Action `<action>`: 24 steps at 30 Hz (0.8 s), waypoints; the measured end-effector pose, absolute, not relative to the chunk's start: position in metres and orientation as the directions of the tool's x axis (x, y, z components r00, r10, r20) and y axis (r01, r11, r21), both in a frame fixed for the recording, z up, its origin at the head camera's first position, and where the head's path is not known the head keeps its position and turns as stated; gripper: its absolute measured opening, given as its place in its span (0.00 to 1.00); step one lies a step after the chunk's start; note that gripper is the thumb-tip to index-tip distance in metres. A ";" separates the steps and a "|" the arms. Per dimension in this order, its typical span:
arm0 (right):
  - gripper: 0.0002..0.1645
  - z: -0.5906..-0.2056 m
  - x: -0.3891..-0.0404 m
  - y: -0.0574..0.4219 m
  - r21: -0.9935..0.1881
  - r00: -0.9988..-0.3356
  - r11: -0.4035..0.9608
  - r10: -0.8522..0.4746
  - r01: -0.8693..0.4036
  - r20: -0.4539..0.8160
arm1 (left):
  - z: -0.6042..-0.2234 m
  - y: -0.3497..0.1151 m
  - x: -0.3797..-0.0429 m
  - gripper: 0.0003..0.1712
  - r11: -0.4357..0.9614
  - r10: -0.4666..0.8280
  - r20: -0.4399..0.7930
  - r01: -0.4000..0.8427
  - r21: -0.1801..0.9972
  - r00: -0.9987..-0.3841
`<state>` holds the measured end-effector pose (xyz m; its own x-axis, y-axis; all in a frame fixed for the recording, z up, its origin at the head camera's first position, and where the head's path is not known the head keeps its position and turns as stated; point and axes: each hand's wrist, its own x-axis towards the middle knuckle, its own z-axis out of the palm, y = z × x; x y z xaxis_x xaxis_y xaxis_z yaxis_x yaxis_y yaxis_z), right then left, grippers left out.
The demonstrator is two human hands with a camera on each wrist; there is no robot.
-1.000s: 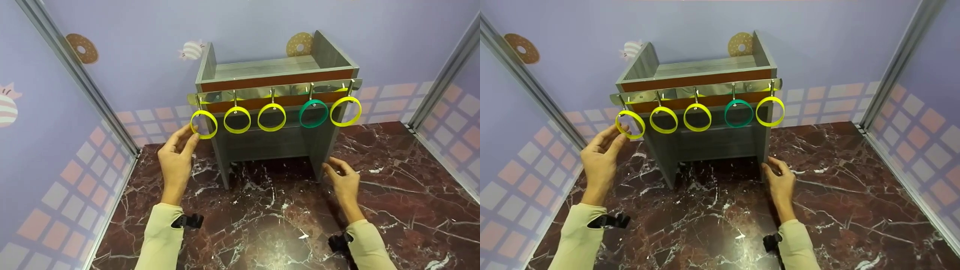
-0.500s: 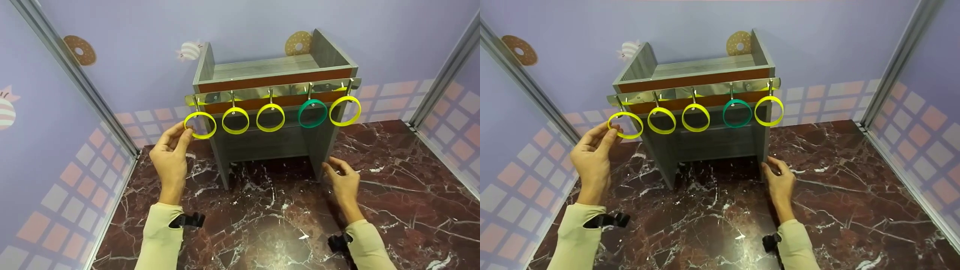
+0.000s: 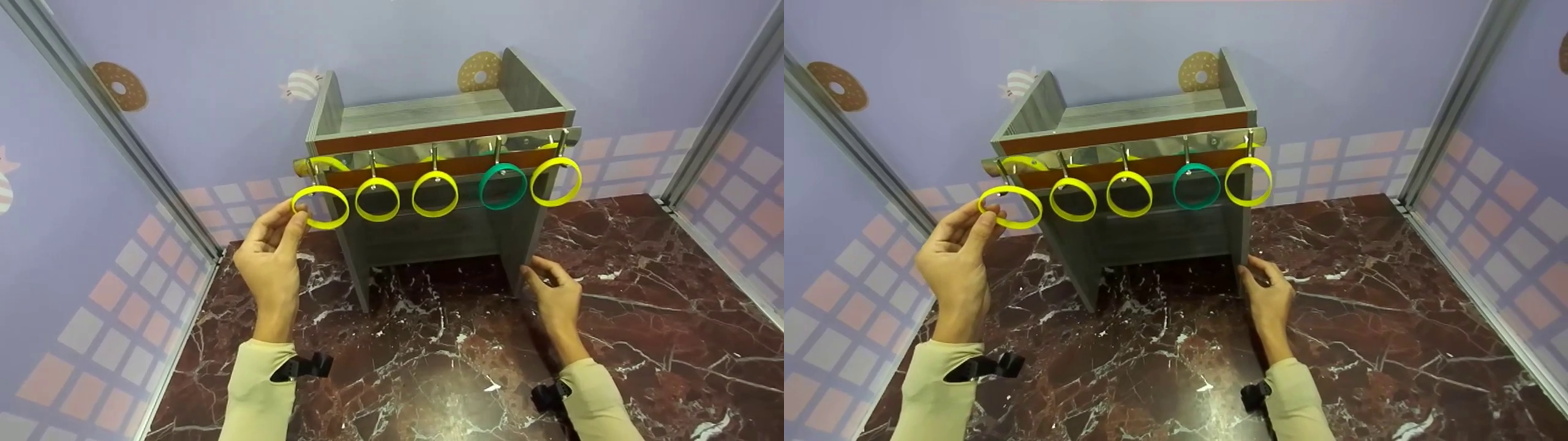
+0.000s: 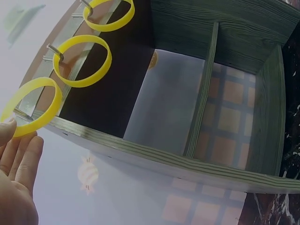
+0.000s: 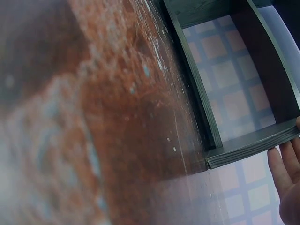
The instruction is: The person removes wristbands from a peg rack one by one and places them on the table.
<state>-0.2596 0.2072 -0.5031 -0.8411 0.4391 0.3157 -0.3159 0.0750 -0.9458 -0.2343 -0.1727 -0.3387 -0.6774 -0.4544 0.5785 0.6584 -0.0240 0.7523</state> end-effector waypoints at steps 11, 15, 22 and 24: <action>0.15 -0.496 -0.255 0.204 -0.937 -0.830 0.095 0.440 -0.336 0.342 | -0.344 -0.173 -0.221 0.11 -0.068 -0.495 0.555 0.666 0.742 -0.669; 0.15 -0.496 -0.254 0.204 -0.940 -0.832 0.103 0.441 -0.326 0.337 | -0.351 -0.176 -0.218 0.11 -0.075 -0.509 0.543 0.663 0.745 -0.668; 0.15 -0.497 -0.254 0.205 -0.941 -0.832 0.110 0.441 -0.321 0.335 | -0.371 -0.183 -0.215 0.12 -0.104 -0.539 0.508 0.652 0.751 -0.672; 0.15 -0.497 -0.255 0.205 -0.943 -0.836 0.111 0.440 -0.313 0.329 | -0.377 -0.185 -0.214 0.11 -0.120 -0.553 0.489 0.645 0.755 -0.675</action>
<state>-0.2548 0.2049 -0.4973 -0.8356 0.4398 0.3291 -0.3131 0.1110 -0.9432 -0.2142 -0.1855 -0.3773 -0.6747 -0.5526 0.4893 0.6452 -0.1197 0.7546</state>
